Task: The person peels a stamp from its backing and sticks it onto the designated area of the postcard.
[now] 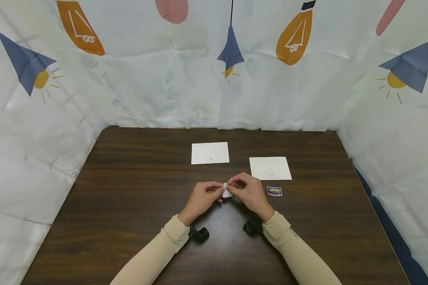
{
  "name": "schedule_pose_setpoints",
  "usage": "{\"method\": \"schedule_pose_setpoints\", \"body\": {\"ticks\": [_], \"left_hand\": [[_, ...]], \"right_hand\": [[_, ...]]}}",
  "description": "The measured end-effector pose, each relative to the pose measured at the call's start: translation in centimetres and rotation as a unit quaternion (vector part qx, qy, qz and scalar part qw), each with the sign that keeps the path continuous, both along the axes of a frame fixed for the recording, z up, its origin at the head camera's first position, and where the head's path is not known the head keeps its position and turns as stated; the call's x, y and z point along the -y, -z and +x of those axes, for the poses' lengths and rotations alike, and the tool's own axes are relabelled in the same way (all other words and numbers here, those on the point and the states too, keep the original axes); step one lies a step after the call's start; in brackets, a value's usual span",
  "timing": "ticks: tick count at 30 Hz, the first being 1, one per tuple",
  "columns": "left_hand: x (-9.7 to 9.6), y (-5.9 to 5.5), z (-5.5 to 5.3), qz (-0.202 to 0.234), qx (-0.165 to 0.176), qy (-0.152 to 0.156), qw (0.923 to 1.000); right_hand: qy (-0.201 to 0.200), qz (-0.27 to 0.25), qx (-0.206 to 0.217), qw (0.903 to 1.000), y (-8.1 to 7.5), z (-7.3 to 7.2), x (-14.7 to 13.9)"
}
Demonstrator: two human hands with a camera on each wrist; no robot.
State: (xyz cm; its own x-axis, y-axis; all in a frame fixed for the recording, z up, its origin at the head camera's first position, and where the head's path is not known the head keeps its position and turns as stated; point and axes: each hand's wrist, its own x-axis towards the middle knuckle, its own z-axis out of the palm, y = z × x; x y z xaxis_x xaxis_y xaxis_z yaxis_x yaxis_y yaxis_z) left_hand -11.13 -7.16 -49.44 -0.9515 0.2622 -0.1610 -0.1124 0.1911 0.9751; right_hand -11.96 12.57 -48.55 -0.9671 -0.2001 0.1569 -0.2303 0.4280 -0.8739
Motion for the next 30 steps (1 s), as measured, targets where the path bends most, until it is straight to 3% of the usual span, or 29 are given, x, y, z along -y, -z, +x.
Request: {"method": "schedule_pose_setpoints", "body": {"ticks": [15,30], "left_hand": [[0.17,0.12,0.0,-0.014,-0.019,0.017,0.9996],[0.23,0.25,0.12,-0.019,-0.006,0.031,0.9993]], "right_hand": [[-0.017,0.004,0.008,0.9998,-0.04,-0.22,-0.31],[-0.043,0.046,0.025,0.9977,-0.2,-0.34,-0.72]]}}
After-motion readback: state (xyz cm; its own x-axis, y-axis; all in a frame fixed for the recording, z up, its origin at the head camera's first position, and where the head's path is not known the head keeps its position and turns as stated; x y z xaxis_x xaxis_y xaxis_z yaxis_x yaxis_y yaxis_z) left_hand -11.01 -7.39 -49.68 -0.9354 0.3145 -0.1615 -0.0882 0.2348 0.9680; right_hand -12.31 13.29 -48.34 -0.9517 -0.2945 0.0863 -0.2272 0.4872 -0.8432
